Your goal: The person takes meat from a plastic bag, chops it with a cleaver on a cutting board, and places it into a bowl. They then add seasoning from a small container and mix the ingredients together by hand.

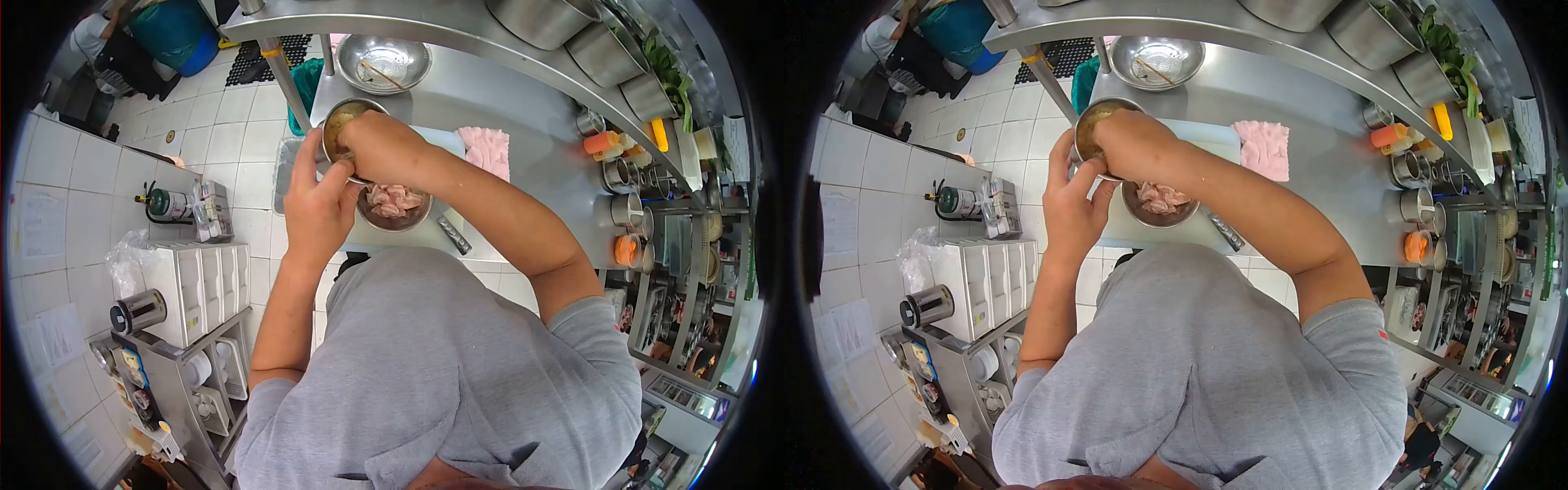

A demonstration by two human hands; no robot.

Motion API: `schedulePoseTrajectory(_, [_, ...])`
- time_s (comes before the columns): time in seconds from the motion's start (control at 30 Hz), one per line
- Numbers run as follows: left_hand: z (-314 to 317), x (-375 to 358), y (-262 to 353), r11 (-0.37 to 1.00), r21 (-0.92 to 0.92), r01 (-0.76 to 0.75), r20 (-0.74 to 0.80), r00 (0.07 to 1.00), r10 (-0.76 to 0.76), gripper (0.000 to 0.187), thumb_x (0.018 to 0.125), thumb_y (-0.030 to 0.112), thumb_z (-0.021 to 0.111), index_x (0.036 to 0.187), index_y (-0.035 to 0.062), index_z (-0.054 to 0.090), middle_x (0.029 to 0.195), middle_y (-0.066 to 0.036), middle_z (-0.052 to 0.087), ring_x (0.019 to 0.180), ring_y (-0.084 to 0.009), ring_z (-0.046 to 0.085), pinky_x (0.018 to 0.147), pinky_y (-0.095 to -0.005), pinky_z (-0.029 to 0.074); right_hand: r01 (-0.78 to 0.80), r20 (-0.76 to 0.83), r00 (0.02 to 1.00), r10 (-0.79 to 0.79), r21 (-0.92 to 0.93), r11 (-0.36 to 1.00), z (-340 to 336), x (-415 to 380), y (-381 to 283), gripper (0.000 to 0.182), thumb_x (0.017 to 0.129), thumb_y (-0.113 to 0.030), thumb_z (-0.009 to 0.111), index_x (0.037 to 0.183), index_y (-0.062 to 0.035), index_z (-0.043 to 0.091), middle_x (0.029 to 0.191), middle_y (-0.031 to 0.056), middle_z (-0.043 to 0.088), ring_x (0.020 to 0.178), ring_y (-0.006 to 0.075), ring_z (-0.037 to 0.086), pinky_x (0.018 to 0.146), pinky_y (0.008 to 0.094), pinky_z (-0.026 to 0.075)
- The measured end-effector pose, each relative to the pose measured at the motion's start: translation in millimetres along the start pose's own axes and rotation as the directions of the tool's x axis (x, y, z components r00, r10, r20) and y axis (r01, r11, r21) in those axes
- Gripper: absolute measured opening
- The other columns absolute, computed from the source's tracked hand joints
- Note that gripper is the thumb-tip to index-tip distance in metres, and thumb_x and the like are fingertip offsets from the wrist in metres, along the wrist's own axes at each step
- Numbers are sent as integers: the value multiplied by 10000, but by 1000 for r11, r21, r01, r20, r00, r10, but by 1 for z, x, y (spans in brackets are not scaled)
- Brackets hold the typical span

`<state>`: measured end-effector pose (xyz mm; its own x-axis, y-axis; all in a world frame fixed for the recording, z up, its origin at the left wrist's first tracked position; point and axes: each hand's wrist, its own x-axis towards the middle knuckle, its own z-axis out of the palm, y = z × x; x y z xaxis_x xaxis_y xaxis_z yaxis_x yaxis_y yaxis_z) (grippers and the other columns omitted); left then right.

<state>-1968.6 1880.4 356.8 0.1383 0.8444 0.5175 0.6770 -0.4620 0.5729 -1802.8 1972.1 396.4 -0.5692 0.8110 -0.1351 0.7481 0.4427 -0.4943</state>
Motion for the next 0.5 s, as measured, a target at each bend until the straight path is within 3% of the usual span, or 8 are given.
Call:
schedulePoseTrajectory(0.17, [20,-7,-11,984,-132,118,69,992,-110,311,834,20,905,1111,59,770,1596,-247,559,1384,-444,652,1054,-493,601,-7,-90,996,10,30,1000,-9,-10,18,264,875,-165,776,1093,-42,859,959,252,795,911,442,782,881,520,627])
schedulePoseTrajectory(0.4, [31,-9,-15,982,-160,102,100,991,-87,333,793,1,908,1079,46,744,1573,-225,576,1421,-450,614,1113,-500,561,-59,-95,993,71,125,990,-5,-15,39,299,880,-148,758,1131,-6,838,1045,260,797,971,423,784,890,497,623])
schedulePoseTrajectory(0.5, [34,-5,-17,990,-140,27,85,996,-15,292,815,13,863,1069,56,728,1565,-221,575,1287,-450,692,1010,-490,620,-57,-151,986,71,90,994,0,-13,51,317,878,-151,759,1146,3,833,1037,253,800,972,410,786,879,484,622])
